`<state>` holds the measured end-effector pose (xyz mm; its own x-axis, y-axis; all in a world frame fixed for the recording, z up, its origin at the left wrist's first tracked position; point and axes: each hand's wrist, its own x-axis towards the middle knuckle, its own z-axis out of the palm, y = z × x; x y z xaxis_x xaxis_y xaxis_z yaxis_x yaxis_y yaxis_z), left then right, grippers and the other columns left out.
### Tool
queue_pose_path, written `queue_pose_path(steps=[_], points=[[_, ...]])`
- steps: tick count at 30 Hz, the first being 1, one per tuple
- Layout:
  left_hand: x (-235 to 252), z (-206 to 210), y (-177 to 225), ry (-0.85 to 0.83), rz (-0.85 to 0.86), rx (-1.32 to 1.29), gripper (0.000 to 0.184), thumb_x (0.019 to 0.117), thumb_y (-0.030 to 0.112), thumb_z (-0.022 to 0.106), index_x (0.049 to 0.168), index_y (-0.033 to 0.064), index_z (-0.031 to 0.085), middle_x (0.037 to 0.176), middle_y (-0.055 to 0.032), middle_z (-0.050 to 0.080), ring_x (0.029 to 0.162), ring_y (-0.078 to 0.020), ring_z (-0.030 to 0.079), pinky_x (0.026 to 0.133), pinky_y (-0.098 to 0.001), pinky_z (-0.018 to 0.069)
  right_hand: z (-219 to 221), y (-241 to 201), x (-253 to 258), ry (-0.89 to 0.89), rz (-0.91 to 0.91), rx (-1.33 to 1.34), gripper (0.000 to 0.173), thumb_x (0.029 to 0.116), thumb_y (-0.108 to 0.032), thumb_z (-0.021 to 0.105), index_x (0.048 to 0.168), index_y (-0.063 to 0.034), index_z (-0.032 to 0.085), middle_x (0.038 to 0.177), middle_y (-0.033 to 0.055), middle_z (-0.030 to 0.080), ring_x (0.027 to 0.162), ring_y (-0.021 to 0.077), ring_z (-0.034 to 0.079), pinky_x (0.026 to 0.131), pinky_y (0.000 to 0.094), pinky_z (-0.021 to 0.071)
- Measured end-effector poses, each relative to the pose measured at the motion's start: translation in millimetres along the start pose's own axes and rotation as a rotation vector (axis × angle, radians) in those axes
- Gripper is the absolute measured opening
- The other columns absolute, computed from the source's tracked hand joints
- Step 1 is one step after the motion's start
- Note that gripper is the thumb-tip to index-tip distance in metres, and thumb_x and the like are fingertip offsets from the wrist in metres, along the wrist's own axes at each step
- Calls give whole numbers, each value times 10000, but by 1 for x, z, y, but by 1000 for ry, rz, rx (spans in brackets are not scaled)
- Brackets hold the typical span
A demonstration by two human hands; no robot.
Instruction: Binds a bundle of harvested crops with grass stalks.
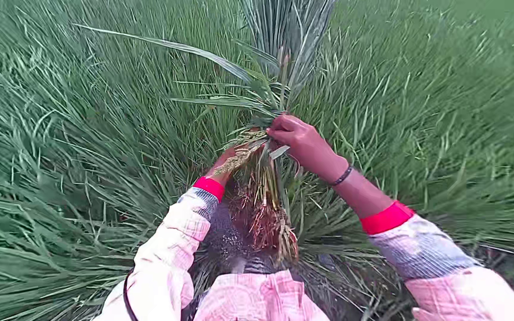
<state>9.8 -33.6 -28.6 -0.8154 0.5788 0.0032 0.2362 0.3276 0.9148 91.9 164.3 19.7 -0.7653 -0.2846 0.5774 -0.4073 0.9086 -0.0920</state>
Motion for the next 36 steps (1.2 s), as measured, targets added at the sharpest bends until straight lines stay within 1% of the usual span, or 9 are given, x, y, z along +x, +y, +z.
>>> queue_pose_path(steps=[2,8,14,18,21,23,26,32,36], points=[[-4,-5,23,-96,-45,-89,317,1083,19,397,1336,-100,545,1298,-186,622,1168,-112,584,1034,-230,437,1,-3,-1,16,8,-83,101,871,50,697,956,59,752,979,217,672,942,392,661,766,456,569],[22,10,16,-240,116,212,389,1091,154,462,1414,-49,541,1423,-224,581,1349,-291,542,1160,-419,370,6,0,3,34,84,-244,146,863,95,648,992,47,698,917,240,665,877,448,687,573,513,540],[63,32,28,-400,163,-34,384,1025,57,554,1381,-81,519,1305,-232,610,1192,-228,591,1058,-384,454,20,5,11,164,296,-220,173,865,103,641,1038,96,651,1044,293,674,952,471,695,691,551,569],[63,33,36,-396,102,-12,407,1011,42,583,1394,-68,498,1281,-205,613,1144,-192,596,1023,-356,469,20,5,20,197,604,-84,448,810,112,667,1248,91,576,1217,306,616,988,467,680,756,598,561],[62,32,37,-410,56,9,343,1034,108,583,1302,-105,557,1254,-244,614,1151,-254,584,1039,-441,437,22,4,18,266,713,-72,623,795,65,712,1383,69,506,1288,323,581,947,467,691,732,604,563],[63,32,29,-447,103,40,421,1051,140,553,1391,-103,504,1381,-263,562,1297,-279,540,1139,-436,392,24,3,12,312,730,-76,625,801,19,741,1359,117,477,1301,357,543,982,474,673,742,586,563],[61,33,32,-462,41,138,424,1064,240,551,1287,-118,596,1296,-317,606,1254,-408,566,1089,-573,399,30,-4,0,396,790,-27,542,856,-39,764,1280,103,459,1314,337,501,1074,451,627,813,535,558],[61,40,24,-495,16,114,423,1065,237,554,1325,-96,575,1309,-291,608,1251,-377,572,1091,-548,406,7,7,20,91,635,-133,890,723,123,724,1543,0,400,1347,331,515,1005,485,657,751,598,564],[61,48,16,-465,231,-25,422,990,68,638,1367,-96,540,1311,-231,620,1213,-226,598,1089,-374,447,8,6,19,43,435,-287,655,809,134,644,1440,-16,551,1234,323,584,900,473,682,665,568,562]])
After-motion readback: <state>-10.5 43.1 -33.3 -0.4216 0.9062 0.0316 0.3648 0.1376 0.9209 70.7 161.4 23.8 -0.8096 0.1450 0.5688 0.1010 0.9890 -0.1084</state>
